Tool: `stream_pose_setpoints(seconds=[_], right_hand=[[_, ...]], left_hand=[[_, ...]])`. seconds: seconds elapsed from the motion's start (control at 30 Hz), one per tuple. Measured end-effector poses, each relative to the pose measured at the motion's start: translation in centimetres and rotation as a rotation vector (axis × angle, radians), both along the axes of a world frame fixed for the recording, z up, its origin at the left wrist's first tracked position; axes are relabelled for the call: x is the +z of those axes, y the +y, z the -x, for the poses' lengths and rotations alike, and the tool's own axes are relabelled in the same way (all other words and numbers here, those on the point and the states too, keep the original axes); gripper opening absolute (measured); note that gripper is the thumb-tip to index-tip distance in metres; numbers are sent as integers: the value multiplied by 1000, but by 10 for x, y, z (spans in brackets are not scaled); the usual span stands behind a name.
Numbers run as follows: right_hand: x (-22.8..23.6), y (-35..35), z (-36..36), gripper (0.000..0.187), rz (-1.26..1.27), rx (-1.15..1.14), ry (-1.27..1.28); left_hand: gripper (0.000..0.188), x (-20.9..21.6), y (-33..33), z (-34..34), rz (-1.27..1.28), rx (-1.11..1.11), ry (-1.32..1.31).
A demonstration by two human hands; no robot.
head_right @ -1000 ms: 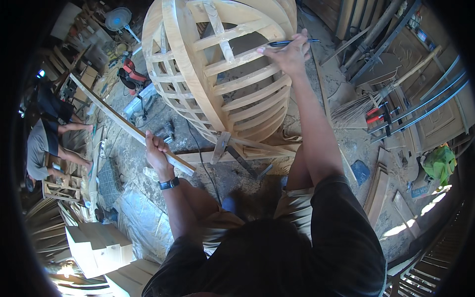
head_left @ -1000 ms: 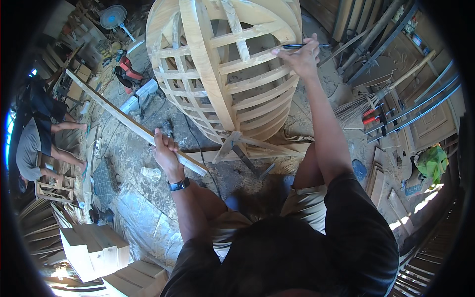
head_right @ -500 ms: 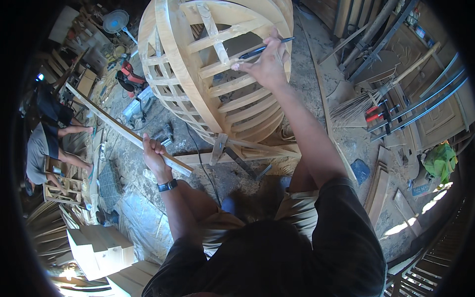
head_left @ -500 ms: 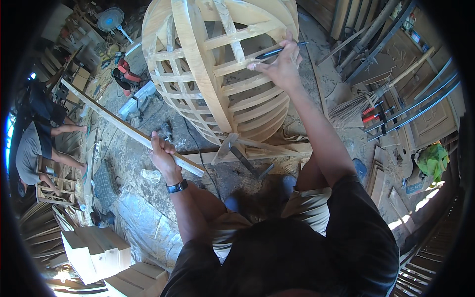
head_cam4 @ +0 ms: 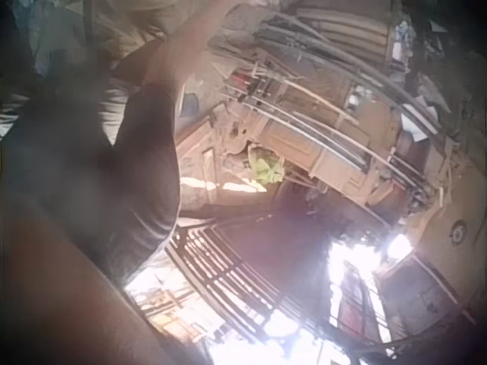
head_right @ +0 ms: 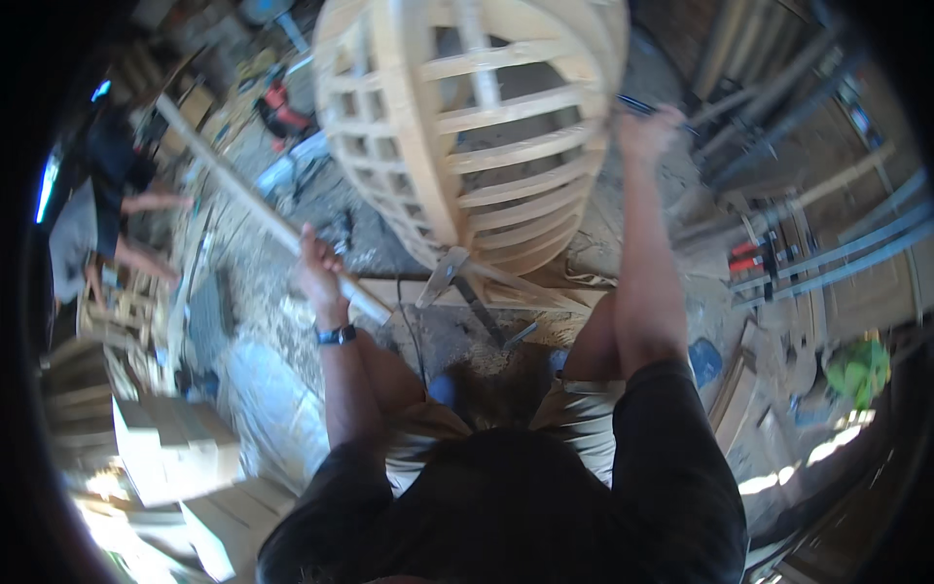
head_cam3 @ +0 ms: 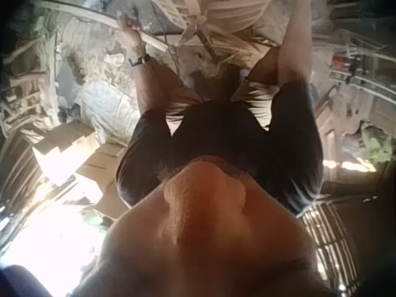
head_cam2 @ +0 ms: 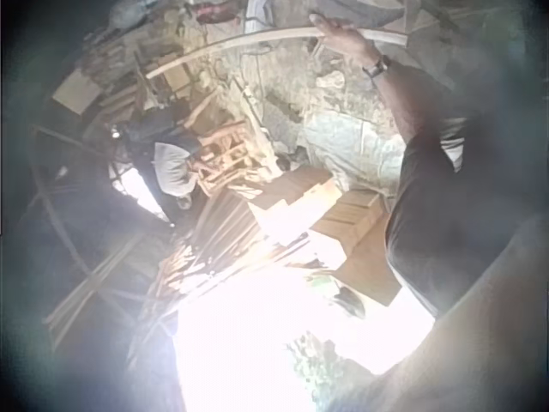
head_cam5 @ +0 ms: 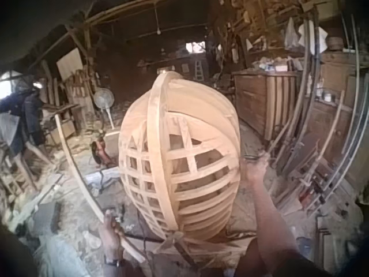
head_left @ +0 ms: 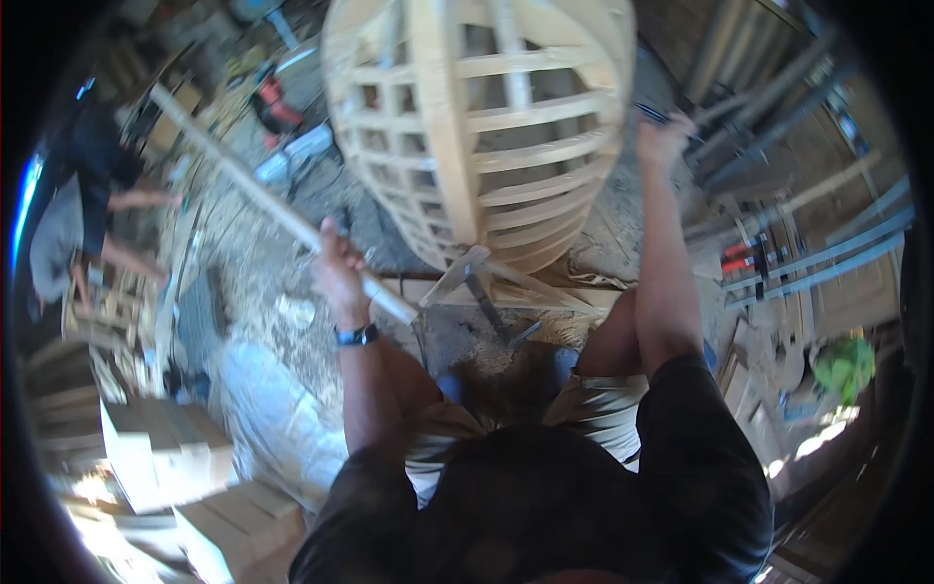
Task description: The person constructs a curved wooden furniture piece by measuring a slat with a square, marking it with a pencil, and positioning it against the circular frame.
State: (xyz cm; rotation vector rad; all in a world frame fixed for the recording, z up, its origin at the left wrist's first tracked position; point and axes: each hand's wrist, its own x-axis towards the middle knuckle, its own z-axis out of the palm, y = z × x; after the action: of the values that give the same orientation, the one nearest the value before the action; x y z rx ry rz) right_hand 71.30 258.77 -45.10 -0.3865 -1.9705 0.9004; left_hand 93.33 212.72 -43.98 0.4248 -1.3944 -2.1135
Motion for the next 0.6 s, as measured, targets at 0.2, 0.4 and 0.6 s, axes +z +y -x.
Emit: stream_pose_setpoints(seconds=[0.2, 0.4, 0.6], right_hand=[[-7, 50, 18, 44, 166, 90, 245], [33, -33, -26, 35, 413, 177, 89], [-13, 36, 27, 31, -167, 83, 342]], left_hand=[[34, 1, 21, 12, -46, -105, 73], [41, 3, 6, -7, 42, -70, 75], [47, 4, 19, 6, 157, -45, 27]])
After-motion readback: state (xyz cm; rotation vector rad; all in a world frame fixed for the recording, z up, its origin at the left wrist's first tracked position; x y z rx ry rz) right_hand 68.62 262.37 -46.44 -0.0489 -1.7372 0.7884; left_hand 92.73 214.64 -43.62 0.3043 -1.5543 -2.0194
